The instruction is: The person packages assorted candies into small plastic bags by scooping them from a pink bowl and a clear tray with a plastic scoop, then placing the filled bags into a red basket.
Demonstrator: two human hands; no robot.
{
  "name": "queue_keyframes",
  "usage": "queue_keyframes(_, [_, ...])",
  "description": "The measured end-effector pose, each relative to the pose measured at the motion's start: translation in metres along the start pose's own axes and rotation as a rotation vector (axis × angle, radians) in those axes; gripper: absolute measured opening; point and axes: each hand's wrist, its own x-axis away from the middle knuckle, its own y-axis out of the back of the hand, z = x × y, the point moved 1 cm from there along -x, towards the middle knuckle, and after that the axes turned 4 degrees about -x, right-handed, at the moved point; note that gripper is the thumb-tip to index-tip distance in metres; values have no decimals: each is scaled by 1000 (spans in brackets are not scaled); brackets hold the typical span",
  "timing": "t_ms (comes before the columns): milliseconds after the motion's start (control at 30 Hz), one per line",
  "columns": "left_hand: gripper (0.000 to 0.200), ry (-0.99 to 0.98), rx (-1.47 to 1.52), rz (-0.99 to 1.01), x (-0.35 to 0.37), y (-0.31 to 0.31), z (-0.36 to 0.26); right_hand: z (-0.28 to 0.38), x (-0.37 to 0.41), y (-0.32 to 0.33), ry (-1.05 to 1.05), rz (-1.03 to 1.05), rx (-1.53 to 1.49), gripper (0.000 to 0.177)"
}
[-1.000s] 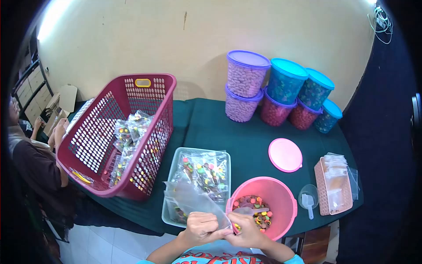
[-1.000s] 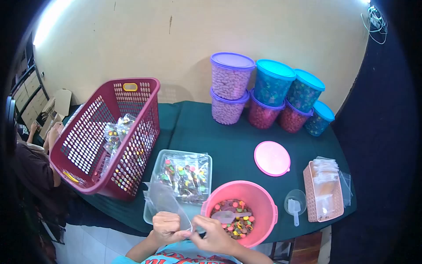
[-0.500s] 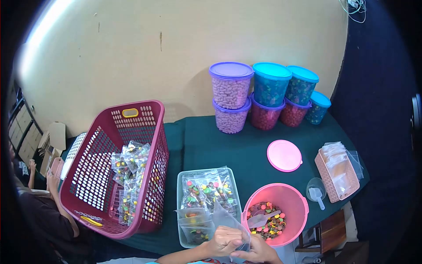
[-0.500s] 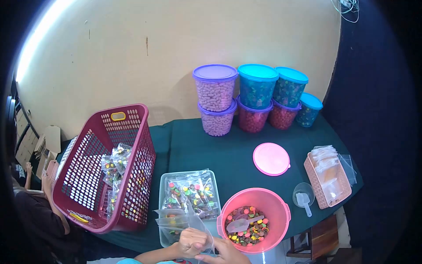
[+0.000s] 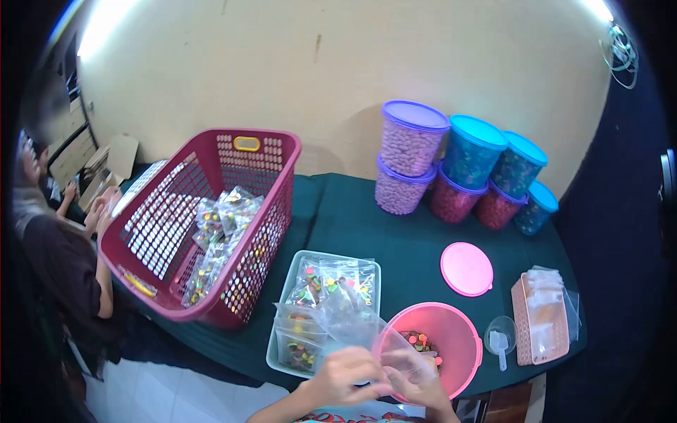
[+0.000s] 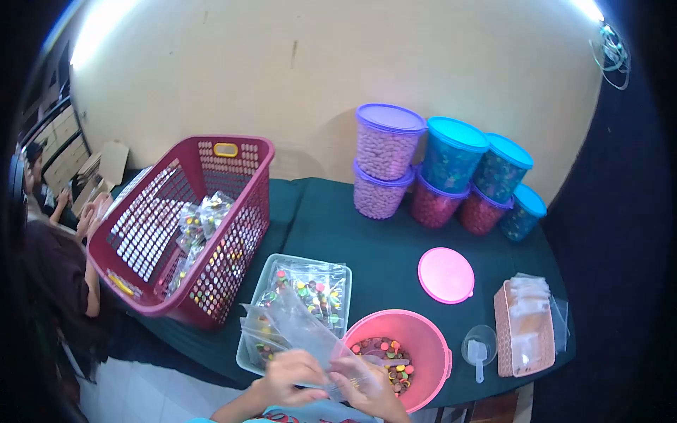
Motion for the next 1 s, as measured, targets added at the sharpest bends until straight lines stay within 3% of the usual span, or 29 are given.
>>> queue_keyframes(33, [25,75,-95,-160,8,7,2,0,-2,2,-16,-1,-126,28])
queue_keyframes(67, [29,156,-190,-321,18,15,3,10,-6,7,42,81,50,23])
queue_keyframes(133, [49,393,-340,-463,41,32,5,7,-1,14,-23,205,88,18])
queue_keyframes(167, [58,402,-363,-425,50,41,11,5,1,14,-77,295,128,14])
queue_keyframes(267, [59,553,-130,-363,69,53,2,-2,4,11,-8,347,142,17])
queue_keyframes(300, [50,643,16,-222,78,53,-1,-4,7,13,37,361,230,19])
queue_keyframes(333, [42,723,168,-77,85,50,-3,-5,10,13,-52,237,172,25])
queue_keyframes(367, [42,724,169,-87,89,47,-5,-7,13,15,-53,246,176,25])
queue_keyframes(433, [17,597,154,-145,94,43,-10,-13,17,21,-57,-24,-90,31])
queue_keyframes(467, [8,625,176,-196,90,40,-14,-22,20,27,81,-67,-21,32])
queue_keyframes(633, [9,568,181,-239,91,24,-21,-8,28,33,237,-46,57,25])
queue_keyframes(700, [10,552,181,-227,90,21,-28,-3,28,34,119,-96,239,23])
queue_keyframes(900, [13,523,81,-127,78,11,-41,0,36,44,-52,37,93,23])
queue_keyframes(1000, [12,366,32,-27,74,2,-45,3,44,48,-151,-10,154,18])
